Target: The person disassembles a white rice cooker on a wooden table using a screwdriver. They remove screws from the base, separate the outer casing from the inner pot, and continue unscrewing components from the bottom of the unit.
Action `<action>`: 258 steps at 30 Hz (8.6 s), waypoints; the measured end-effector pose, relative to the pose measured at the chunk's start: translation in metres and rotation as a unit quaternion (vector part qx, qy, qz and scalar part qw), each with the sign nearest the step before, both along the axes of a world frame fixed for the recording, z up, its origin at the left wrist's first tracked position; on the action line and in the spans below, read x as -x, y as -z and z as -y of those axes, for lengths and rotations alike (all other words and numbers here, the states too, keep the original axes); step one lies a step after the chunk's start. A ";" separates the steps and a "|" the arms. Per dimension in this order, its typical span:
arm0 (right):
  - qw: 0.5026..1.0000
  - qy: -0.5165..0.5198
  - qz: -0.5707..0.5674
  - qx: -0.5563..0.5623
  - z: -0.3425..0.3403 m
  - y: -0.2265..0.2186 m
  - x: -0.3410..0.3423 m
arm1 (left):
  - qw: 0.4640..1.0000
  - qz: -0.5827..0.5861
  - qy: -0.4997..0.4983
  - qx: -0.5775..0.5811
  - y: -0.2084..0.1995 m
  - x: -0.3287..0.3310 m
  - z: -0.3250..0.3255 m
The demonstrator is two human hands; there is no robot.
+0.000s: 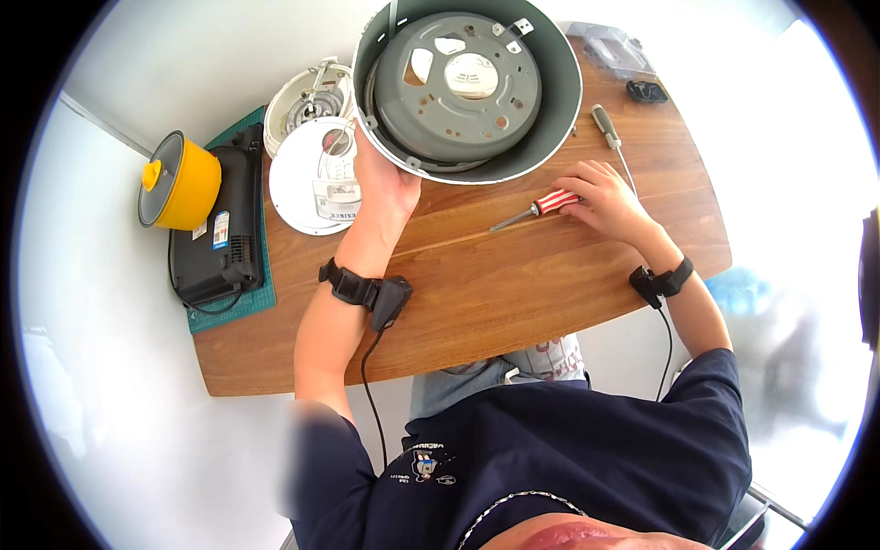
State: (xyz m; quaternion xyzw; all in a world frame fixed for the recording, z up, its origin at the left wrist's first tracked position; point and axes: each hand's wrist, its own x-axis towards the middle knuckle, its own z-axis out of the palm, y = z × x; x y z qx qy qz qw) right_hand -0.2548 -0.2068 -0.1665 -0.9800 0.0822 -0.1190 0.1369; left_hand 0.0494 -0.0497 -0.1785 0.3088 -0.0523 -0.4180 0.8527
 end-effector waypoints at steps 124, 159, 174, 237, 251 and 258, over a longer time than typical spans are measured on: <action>0.979 0.099 0.177 0.008 -0.012 -0.136 -0.094 | 0.729 0.668 -0.119 -0.085 -0.095 0.013 0.012; 0.959 0.212 0.177 -0.062 -0.013 -0.126 -0.100 | 0.718 0.682 -0.130 -0.052 -0.085 0.011 0.016; 0.966 0.170 0.174 0.083 0.002 -0.118 -0.101 | 0.740 0.657 -0.135 -0.058 -0.082 0.014 0.017; 0.977 0.119 0.167 -0.057 -0.019 -0.131 -0.081 | 0.699 0.704 -0.124 -0.008 -0.076 0.009 0.023; 0.948 0.268 0.153 0.072 -0.040 -0.120 -0.102 | 0.689 0.709 -0.143 -0.041 -0.075 0.007 0.017; 0.971 0.210 0.085 0.071 -0.001 -0.119 -0.079 | 0.698 0.702 -0.139 -0.030 -0.083 0.019 0.021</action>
